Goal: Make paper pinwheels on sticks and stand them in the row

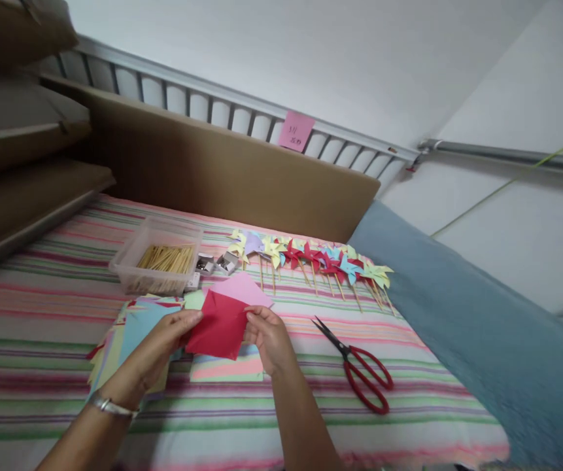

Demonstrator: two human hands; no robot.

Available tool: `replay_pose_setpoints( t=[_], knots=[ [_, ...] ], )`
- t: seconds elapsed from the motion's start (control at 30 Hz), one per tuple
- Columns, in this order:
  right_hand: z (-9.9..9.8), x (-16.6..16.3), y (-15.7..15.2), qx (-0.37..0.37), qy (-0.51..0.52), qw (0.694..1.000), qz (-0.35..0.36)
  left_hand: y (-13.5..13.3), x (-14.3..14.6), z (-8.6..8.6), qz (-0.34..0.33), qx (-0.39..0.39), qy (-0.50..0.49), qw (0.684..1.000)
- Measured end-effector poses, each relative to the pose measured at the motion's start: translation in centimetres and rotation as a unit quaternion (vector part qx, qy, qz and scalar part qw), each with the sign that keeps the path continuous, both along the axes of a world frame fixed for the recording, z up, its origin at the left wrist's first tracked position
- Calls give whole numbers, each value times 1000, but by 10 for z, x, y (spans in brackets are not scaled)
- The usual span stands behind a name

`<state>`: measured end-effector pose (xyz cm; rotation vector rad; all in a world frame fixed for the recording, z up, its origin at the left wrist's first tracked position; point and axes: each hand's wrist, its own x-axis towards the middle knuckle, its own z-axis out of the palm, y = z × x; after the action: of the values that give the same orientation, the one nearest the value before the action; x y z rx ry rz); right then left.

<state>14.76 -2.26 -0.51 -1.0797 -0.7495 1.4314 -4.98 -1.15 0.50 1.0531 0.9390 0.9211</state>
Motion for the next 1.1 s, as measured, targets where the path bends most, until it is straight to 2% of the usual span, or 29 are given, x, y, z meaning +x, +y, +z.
replay_pose_setpoints(
  t=[0.07, 0.13, 0.23, 0.3, 0.4, 0.5, 0.6, 0.7, 0.8, 0.9, 0.93, 0.97, 1.1],
  knots=[
    [-2, 2, 0, -4, -13, 1000, -12, 1, 11, -5, -30, -43, -3, 999],
    [-3, 2, 0, -4, -36, 999, -21, 2, 23, -11, -26, -85, -3, 996],
    [-3, 9, 3, 0, -99, 994, -40, 6, 36, -17, 26, -121, -10, 992],
    [-2, 28, 3, 6, -182, 981, -71, 9, 39, -15, 61, -127, -21, 990],
    [-1, 83, -6, 14, -328, 933, -145, 11, 34, -7, 82, -133, -45, 987],
    [-10, 148, -29, -1, -448, 869, -209, 9, 25, 1, 83, -128, -75, 985],
    [-26, 190, -60, -14, -533, 822, -200, 6, 19, 6, 89, -122, -98, 984],
    [-42, 207, -85, 4, -593, 790, -153, 5, 13, 10, 102, -131, -126, 978],
    [-55, 217, -97, 18, -659, 744, -110, 4, 5, 15, 121, -133, -150, 972],
    [-63, 232, -92, -19, -765, 639, -78, 4, -5, 18, 130, -117, -162, 971],
    [-65, 237, -89, -29, -782, 619, -68, 4, -8, 19, 131, -110, -164, 971],
    [-65, 241, -86, -38, -792, 607, -55, 5, -11, 20, 132, -103, -166, 972],
    [-59, 248, -79, -60, -803, 593, -5, 8, -24, 22, 130, -85, -168, 973]
  ],
)
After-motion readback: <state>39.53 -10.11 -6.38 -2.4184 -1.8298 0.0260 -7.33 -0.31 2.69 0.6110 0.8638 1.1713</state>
